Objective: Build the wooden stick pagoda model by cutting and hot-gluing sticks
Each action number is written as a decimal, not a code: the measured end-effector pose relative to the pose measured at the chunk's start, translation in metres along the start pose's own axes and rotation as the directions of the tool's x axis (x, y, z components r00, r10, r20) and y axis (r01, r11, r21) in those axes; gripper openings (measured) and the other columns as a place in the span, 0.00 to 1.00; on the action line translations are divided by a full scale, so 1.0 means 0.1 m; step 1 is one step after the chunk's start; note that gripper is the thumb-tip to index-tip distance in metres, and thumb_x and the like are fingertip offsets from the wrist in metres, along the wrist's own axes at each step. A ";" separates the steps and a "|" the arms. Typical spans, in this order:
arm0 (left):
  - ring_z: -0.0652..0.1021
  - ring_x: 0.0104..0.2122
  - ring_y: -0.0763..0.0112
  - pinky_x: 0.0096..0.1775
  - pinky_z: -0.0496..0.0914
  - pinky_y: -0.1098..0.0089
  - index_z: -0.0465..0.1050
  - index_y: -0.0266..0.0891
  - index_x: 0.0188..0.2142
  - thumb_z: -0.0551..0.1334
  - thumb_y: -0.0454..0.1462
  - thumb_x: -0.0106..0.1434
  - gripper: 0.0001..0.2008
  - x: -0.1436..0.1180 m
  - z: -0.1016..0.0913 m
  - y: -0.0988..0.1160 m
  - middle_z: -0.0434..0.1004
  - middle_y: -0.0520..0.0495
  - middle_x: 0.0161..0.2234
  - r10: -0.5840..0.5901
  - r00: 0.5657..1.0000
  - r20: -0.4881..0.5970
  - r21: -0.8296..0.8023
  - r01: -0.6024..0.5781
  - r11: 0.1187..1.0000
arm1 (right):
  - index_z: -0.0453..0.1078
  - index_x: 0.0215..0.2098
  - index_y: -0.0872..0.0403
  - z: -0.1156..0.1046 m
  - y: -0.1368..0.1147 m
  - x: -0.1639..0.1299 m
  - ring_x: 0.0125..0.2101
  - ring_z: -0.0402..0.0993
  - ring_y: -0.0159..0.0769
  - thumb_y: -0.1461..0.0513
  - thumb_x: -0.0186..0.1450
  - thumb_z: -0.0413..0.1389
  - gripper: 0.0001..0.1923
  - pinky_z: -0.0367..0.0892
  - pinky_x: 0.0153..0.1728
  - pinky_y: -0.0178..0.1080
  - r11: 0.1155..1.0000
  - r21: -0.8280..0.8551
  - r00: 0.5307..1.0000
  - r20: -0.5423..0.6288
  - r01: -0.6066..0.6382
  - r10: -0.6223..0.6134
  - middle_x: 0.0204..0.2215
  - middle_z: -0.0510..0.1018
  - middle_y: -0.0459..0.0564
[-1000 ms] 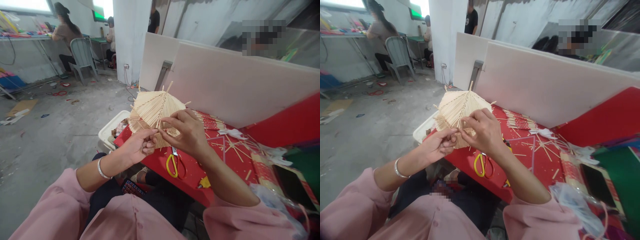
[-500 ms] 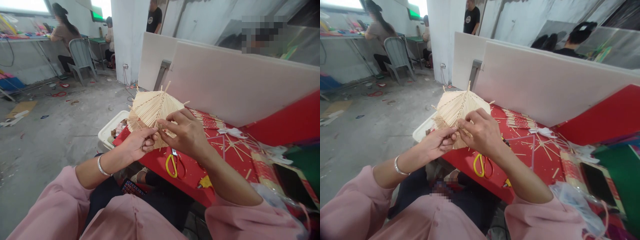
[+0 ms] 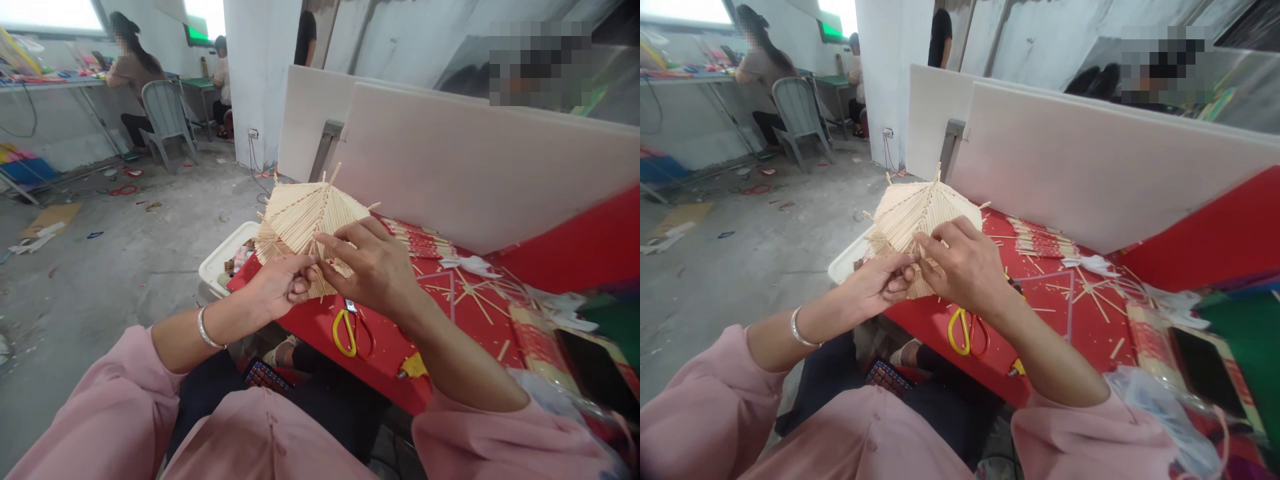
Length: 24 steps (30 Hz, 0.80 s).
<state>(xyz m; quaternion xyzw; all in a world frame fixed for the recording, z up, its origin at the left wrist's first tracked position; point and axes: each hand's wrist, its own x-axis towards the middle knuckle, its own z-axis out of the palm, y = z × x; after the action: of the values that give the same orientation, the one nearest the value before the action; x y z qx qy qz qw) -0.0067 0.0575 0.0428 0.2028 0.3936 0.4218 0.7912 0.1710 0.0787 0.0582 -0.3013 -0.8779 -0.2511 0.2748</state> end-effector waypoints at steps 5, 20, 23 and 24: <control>0.58 0.12 0.87 0.15 0.46 0.80 0.69 0.35 0.25 0.59 0.31 0.69 0.14 -0.02 -0.01 0.02 0.68 0.53 0.17 -0.011 1.000 -0.002 -0.004 0.011 1.000 | 0.78 0.45 0.51 0.01 0.02 0.01 0.37 0.67 0.39 0.61 0.68 0.59 0.09 0.65 0.35 0.38 0.999 0.031 1.000 -0.012 0.018 -0.018 0.34 0.77 0.50; 0.58 0.11 0.83 0.14 0.49 0.79 0.71 0.34 0.22 0.57 0.31 0.61 0.12 -0.02 -0.02 0.08 0.71 0.49 0.16 -0.071 0.997 0.025 -0.072 0.073 0.995 | 0.78 0.47 0.52 -0.02 0.05 -0.01 0.38 0.67 0.40 0.59 0.68 0.58 0.12 0.66 0.35 0.39 0.996 0.084 0.999 0.039 0.017 -0.021 0.35 0.77 0.52; 0.58 0.11 0.84 0.14 0.49 0.79 0.72 0.33 0.23 0.58 0.30 0.61 0.11 -0.01 -0.03 0.07 0.70 0.50 0.16 -0.056 0.998 0.031 -0.074 0.058 0.996 | 0.78 0.48 0.53 -0.01 0.05 -0.02 0.39 0.67 0.41 0.59 0.68 0.58 0.13 0.66 0.35 0.40 0.996 0.089 0.999 0.042 0.018 -0.022 0.36 0.77 0.53; 0.58 0.11 0.84 0.14 0.49 0.79 0.72 0.33 0.23 0.58 0.30 0.61 0.11 -0.01 -0.03 0.07 0.70 0.50 0.16 -0.052 0.998 0.031 -0.067 0.054 0.996 | 0.78 0.48 0.53 -0.01 0.05 -0.02 0.39 0.67 0.41 0.59 0.68 0.57 0.13 0.66 0.35 0.40 0.996 0.091 0.999 0.043 0.018 -0.022 0.36 0.77 0.53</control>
<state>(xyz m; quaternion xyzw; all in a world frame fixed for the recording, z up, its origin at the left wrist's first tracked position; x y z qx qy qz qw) -0.0130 0.0601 0.0460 0.1713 0.3727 0.4108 0.8142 0.1765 0.0811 0.0587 -0.2853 -0.8971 -0.2070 0.2664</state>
